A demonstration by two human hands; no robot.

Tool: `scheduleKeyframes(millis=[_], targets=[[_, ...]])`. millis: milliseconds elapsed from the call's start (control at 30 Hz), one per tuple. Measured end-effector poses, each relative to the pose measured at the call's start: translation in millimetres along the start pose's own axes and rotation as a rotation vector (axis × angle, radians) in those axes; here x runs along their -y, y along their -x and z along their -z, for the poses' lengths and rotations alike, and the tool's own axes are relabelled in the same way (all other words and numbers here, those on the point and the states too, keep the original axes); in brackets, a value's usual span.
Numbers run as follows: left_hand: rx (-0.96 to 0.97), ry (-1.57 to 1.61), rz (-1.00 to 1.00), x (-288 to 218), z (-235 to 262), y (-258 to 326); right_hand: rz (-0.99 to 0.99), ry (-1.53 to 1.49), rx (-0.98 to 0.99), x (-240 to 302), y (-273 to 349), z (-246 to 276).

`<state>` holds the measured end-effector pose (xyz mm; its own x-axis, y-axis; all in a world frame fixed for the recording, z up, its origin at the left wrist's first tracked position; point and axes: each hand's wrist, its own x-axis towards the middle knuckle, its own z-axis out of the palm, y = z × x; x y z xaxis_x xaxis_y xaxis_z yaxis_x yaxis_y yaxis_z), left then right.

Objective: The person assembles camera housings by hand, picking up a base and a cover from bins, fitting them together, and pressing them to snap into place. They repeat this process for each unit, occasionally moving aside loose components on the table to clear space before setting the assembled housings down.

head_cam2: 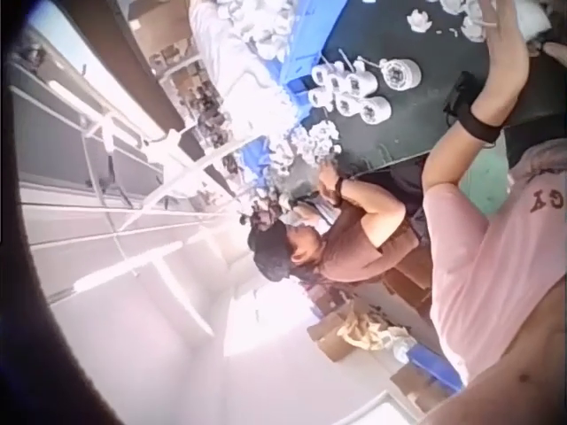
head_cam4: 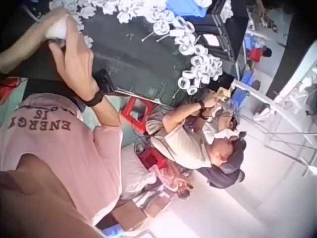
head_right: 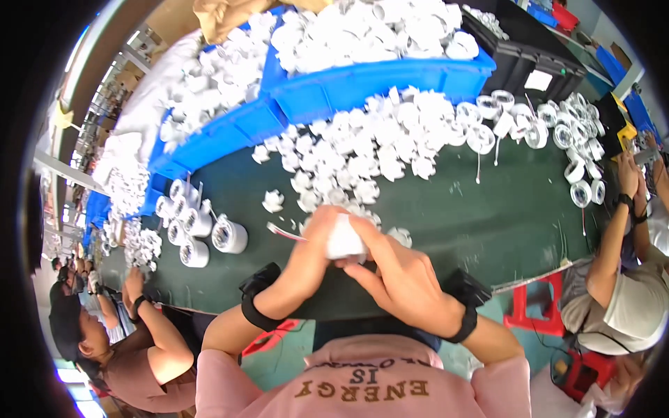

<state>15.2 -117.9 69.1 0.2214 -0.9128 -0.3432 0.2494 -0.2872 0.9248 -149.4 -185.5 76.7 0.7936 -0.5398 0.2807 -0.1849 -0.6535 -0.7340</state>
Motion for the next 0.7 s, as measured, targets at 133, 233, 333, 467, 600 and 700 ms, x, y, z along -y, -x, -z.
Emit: scheduleKeyframes(millis=[133,233,333,467,600,700], targets=[[0.393,-0.435,-0.270,-26.2,-12.2,7.7,-0.226,-0.267,-0.170,-2.3,7.2,4.3],[0.636,-0.657,-0.282,-61.6,-1.8,-7.5,-0.462,-0.753,-0.201,-21.1,18.7,13.3],[0.114,-0.524,-0.586,-81.0,76.4,-112.2,-0.464,-1.035,-0.233,-18.7,36.5,27.6],[-0.745,-1.107,-0.813,-136.1,216.3,-224.5,-0.477,-1.362,-0.305,-34.4,56.0,34.6],[-0.828,-1.636,-0.579,-163.8,273.6,-307.0,-0.560,-1.689,-0.498,-55.0,64.0,51.6],[-0.757,-1.776,-0.595,-216.3,416.6,-291.6,-0.464,-1.977,-0.362,-61.6,64.6,55.7]])
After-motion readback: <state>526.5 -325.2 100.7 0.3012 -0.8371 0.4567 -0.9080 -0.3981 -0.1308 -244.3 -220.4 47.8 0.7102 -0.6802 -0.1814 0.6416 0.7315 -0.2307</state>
